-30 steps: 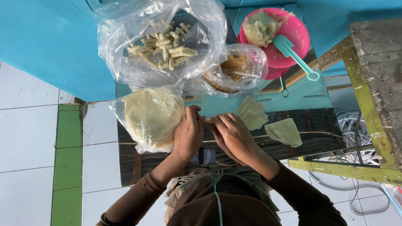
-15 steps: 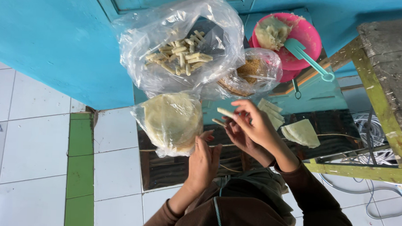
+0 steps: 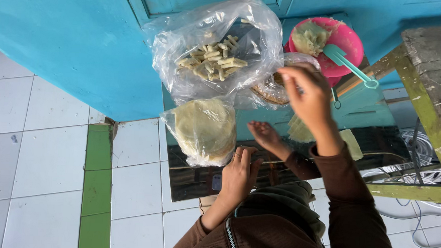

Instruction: The person takes thin square wrappers from a stack on the table, places filling from a plastic container onto a wrapper, and folds the wrapper over the filling by hand, setting the folded piece on the table. They repeat this cycle, occasionally reaching into the filling container and adjusting the wrapper stack.

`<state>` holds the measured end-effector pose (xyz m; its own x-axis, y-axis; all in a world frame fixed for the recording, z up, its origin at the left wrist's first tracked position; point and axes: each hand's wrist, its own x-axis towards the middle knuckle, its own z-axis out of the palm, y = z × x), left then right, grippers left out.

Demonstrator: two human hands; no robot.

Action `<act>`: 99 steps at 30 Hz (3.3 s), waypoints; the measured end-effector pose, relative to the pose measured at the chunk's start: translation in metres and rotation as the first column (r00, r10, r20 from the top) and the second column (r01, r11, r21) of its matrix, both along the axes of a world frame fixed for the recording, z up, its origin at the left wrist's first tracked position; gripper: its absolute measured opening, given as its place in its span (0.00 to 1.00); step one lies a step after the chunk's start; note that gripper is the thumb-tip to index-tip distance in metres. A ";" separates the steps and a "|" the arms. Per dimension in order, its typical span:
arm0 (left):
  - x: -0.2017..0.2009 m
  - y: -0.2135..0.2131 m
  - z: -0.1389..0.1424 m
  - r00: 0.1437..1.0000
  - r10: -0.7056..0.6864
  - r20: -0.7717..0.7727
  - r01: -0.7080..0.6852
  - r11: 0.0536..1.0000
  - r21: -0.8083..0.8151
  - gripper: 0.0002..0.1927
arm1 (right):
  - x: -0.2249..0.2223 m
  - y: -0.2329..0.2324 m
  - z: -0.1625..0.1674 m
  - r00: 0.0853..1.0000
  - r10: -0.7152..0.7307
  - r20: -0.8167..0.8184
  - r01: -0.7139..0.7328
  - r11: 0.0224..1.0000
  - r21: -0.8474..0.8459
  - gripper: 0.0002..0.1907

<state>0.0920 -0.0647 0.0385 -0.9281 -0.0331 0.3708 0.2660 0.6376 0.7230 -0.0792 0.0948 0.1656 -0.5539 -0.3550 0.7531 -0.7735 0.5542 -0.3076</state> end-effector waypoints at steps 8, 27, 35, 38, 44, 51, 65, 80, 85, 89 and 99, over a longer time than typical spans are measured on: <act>-0.001 0.002 0.002 0.999 0.014 -0.045 -0.016 0.999 -0.052 0.10 | 0.010 0.121 -0.038 0.933 -0.282 0.225 0.305 0.949 -0.075 0.06; -0.102 0.091 -0.006 0.984 -0.136 0.118 0.162 0.954 -0.251 0.17 | -0.062 0.093 -0.025 0.911 -0.040 0.411 -0.038 0.983 0.181 0.12; -0.106 0.088 -0.012 0.971 -0.187 0.152 0.226 0.923 -0.311 0.14 | -0.054 0.088 -0.059 0.881 0.083 0.465 -0.080 0.996 -0.025 0.13; -0.105 0.088 -0.011 0.975 -0.182 0.127 0.212 0.933 -0.290 0.12 | -0.054 0.088 -0.068 0.891 0.056 0.451 -0.037 0.998 -0.049 0.08; -0.102 0.084 -0.006 0.973 -0.199 0.121 0.220 0.953 -0.206 0.12 | -0.064 0.097 -0.073 0.985 0.010 0.170 -0.006 1.000 -0.025 0.06; -0.100 0.084 -0.003 0.974 -0.210 0.083 0.224 0.949 -0.222 0.12 | -0.069 0.096 -0.080 0.819 0.061 0.570 0.041 0.986 -0.164 0.08; -0.101 0.082 -0.002 0.967 -0.211 0.146 0.234 0.958 -0.167 0.15 | -0.065 0.092 -0.068 0.879 -0.042 0.475 0.067 0.997 -0.037 0.07; -0.099 0.082 -0.009 0.967 -0.222 0.126 0.242 0.954 -0.176 0.11 | -0.073 0.119 -0.071 0.716 0.286 0.636 0.073 0.876 -0.476 0.09; -0.101 0.083 -0.012 0.964 -0.215 0.154 0.241 0.954 -0.178 0.10 | -0.027 0.168 -0.083 0.657 0.240 0.715 0.168 0.878 -0.449 0.10; -0.100 0.080 -0.015 0.962 -0.211 0.176 0.239 0.958 -0.156 0.09 | 0.020 0.198 -0.105 0.614 0.278 0.739 0.199 0.852 -0.485 0.10; -0.099 0.081 -0.011 0.972 -0.209 0.109 0.232 0.929 -0.290 0.11 | 0.067 0.202 -0.123 0.787 -0.045 0.616 0.231 0.946 -0.227 0.11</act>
